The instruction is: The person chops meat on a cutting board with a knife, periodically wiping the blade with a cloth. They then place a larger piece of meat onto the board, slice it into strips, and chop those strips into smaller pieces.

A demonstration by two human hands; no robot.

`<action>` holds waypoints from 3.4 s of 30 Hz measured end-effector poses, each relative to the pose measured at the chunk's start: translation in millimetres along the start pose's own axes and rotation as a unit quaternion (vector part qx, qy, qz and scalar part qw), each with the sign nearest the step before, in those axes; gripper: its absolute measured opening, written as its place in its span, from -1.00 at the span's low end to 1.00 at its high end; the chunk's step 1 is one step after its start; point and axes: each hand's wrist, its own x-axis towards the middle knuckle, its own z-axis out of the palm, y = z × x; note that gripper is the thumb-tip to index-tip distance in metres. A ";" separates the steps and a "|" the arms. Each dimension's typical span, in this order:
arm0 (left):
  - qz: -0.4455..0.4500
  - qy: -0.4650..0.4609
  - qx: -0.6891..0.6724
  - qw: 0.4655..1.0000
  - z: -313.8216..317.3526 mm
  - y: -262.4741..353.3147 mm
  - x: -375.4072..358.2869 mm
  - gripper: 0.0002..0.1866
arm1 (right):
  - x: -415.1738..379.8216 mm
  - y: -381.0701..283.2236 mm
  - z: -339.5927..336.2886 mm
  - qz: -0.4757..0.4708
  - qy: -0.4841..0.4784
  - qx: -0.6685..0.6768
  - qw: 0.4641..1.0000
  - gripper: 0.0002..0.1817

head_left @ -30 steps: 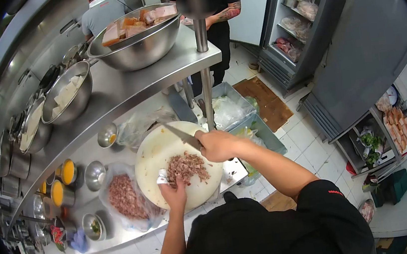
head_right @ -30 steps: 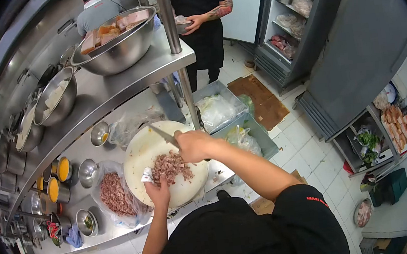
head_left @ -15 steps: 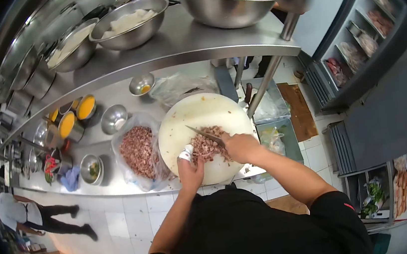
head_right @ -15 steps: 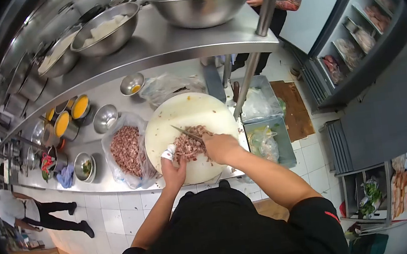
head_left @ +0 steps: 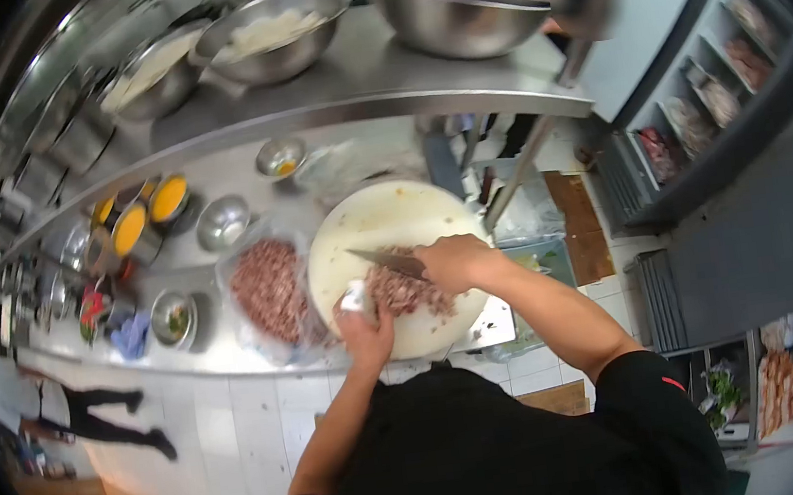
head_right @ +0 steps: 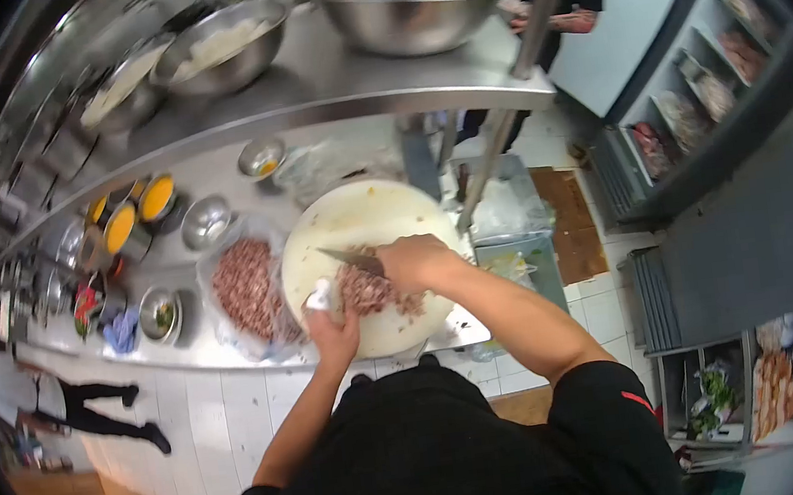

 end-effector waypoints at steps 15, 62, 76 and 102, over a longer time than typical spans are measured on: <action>0.070 -0.190 0.121 0.972 -10.2 39.2 50.2 0.29 | -29.8 49.7 28.7 0.046 0.088 0.043 0.994 -0.61; -0.051 0.003 -0.081 0.995 -6.8 -13.3 2.6 -0.49 | 16.8 -20.8 18.4 0.062 -0.123 0.129 0.982 -0.60; 0.051 -0.152 0.094 0.983 -0.9 26.9 38.9 0.39 | -7.5 30.7 49.2 0.030 0.063 0.025 0.997 -0.57; -0.036 -0.081 -0.093 0.992 5.0 8.5 9.0 -0.35 | -8.2 38.9 13.0 -0.003 0.060 0.043 0.997 -0.70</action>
